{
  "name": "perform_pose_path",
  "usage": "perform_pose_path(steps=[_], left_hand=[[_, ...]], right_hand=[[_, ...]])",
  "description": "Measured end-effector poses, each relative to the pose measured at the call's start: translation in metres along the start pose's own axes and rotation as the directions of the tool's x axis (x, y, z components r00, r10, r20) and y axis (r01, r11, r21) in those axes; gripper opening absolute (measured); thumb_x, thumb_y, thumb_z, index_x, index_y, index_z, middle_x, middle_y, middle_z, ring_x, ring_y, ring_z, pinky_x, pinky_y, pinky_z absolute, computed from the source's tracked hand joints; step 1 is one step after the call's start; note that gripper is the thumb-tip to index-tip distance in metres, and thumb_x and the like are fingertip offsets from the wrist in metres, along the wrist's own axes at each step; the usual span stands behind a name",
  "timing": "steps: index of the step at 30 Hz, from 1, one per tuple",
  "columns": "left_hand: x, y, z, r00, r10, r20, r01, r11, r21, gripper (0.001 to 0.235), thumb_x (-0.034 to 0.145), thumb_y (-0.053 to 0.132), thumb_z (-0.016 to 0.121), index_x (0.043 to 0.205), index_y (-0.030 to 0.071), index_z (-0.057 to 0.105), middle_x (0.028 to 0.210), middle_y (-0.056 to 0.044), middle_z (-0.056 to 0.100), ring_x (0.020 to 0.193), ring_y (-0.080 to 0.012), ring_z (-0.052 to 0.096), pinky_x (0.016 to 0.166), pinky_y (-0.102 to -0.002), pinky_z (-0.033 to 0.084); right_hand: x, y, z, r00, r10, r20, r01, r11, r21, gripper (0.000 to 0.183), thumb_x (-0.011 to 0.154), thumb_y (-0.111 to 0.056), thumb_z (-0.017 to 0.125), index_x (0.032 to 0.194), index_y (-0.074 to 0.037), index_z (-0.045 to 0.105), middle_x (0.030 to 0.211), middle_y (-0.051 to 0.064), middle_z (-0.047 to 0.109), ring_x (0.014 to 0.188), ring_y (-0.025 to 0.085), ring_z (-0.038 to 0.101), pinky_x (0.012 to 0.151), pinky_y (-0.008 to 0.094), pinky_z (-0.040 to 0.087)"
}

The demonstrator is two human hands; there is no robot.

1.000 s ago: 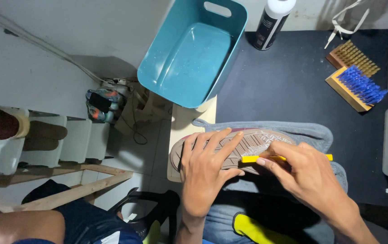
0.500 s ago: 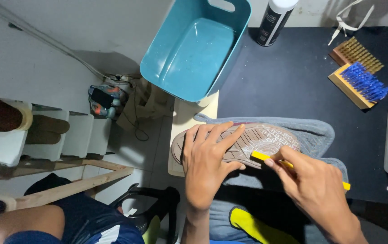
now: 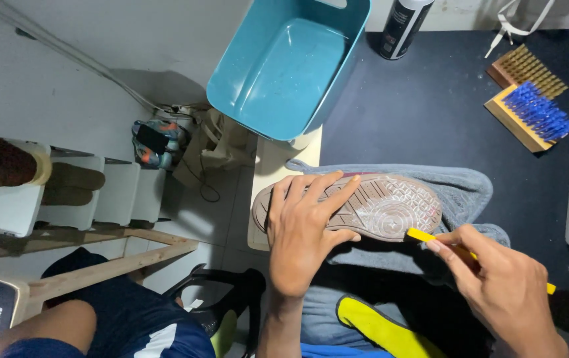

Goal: The person scrubs the sole of a pink and white sneaker with a yellow toothbrush. They repeatedly dip the brush into a container of water and continue scrubbing the textured surface of the shoe sole.

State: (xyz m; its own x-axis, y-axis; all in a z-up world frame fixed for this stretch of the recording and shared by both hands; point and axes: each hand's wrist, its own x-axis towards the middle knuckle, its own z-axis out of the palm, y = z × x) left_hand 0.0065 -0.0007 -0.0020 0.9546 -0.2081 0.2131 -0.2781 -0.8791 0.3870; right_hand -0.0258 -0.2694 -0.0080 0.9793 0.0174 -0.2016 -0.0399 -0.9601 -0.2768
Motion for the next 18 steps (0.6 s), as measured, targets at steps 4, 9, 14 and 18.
perform_pose_path(steps=[4,9,14,18], left_hand=[[0.001,0.003,-0.002,1.0,-0.009,0.019,0.009,1.0,0.009,0.088,0.057,0.044,0.096,0.137,0.027,0.065,0.134,0.001,0.066,0.113,-0.0247,0.057,0.101,-0.043,0.038],[0.002,0.003,-0.005,1.0,-0.007,0.01,0.007,0.999,0.036,0.084,0.061,0.038,0.095,0.138,0.028,0.064,0.134,0.002,0.067,0.112,-0.0226,0.057,0.1,-0.041,0.039],[0.003,0.0,-0.004,1.0,0.001,0.031,-0.001,1.0,0.017,0.086,0.059,0.045,0.095,0.137,0.027,0.064,0.135,0.002,0.065,0.114,-0.0248,0.057,0.099,-0.043,0.038],[0.0,-0.001,-0.003,1.0,0.016,0.016,-0.016,1.0,0.004,0.087,0.06,0.047,0.094,0.139,0.027,0.063,0.135,0.0,0.066,0.114,-0.025,0.058,0.1,-0.044,0.039]], right_hand=[[-0.006,-0.029,0.019,0.969,-0.198,-0.147,0.211,0.975,0.074,0.017,0.092,-0.042,0.069,0.086,-0.027,0.066,0.069,-0.005,0.07,0.055,0.016,0.064,0.055,0.036,0.043],[0.002,-0.059,0.022,0.944,-0.284,-0.17,0.303,0.947,0.102,0.022,0.098,-0.043,0.063,0.084,-0.028,0.058,0.063,-0.008,0.062,0.049,0.018,0.056,0.047,0.038,0.037],[-0.004,-0.023,0.017,0.954,-0.272,-0.127,0.285,0.953,0.101,0.018,0.092,-0.045,0.068,0.084,-0.029,0.064,0.065,-0.009,0.068,0.049,0.014,0.059,0.05,0.035,0.042],[-0.01,0.0,0.008,0.986,-0.14,-0.091,0.14,0.99,-0.007,0.013,0.092,-0.045,0.07,0.092,-0.032,0.072,0.077,-0.012,0.075,0.061,0.009,0.067,0.057,0.03,0.045]])
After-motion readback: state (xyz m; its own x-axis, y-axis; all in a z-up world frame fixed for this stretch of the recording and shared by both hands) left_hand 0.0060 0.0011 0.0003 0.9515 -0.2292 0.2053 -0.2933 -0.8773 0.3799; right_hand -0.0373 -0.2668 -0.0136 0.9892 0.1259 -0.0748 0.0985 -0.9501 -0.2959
